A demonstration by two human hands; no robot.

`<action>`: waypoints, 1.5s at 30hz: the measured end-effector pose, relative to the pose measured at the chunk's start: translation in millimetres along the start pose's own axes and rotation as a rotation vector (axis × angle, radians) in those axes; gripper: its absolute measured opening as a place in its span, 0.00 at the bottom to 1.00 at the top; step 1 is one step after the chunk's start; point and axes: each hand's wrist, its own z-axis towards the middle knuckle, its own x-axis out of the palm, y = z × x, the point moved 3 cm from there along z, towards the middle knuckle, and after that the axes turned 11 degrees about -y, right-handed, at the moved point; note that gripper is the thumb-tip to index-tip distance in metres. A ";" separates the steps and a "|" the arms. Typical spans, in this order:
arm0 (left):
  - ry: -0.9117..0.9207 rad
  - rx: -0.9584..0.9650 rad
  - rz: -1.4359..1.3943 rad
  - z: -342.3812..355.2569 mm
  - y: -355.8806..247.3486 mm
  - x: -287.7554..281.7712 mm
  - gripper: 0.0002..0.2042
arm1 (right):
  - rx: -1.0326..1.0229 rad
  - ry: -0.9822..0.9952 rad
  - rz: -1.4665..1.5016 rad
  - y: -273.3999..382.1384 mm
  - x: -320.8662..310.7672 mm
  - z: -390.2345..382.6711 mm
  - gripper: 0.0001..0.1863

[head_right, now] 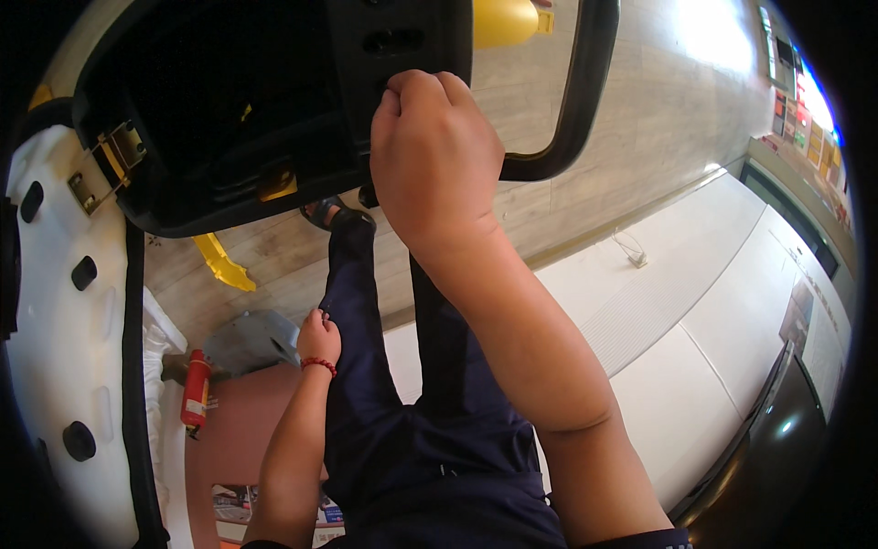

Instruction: Removing and reinstalling screws in the storage compartment of a motorcycle.

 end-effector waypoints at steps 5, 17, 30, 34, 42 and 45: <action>0.008 -0.021 -0.002 -0.2 -3.3 -2.2 0.09 | -0.033 -0.050 0.040 -3.2 0.4 -0.8 0.02; 0.018 -0.025 -0.016 1.5 -2.3 -4.9 0.09 | 0.042 0.041 -0.021 4.8 -6.0 4.9 0.04; 0.010 -0.026 -0.035 2.8 -1.7 -4.5 0.09 | 0.045 0.075 -0.039 9.1 -2.5 8.2 0.05; -0.020 -0.009 -0.048 3.6 1.3 -3.4 0.09 | 0.005 0.012 -0.028 4.8 -2.2 5.4 0.04; -0.017 -0.021 -0.044 3.4 -1.0 -5.3 0.09 | 0.016 -0.027 0.080 -3.2 -3.2 0.6 0.03; -0.012 -0.017 -0.012 3.9 -1.2 -6.4 0.09 | 0.068 -0.012 0.063 -1.0 -2.4 1.0 0.03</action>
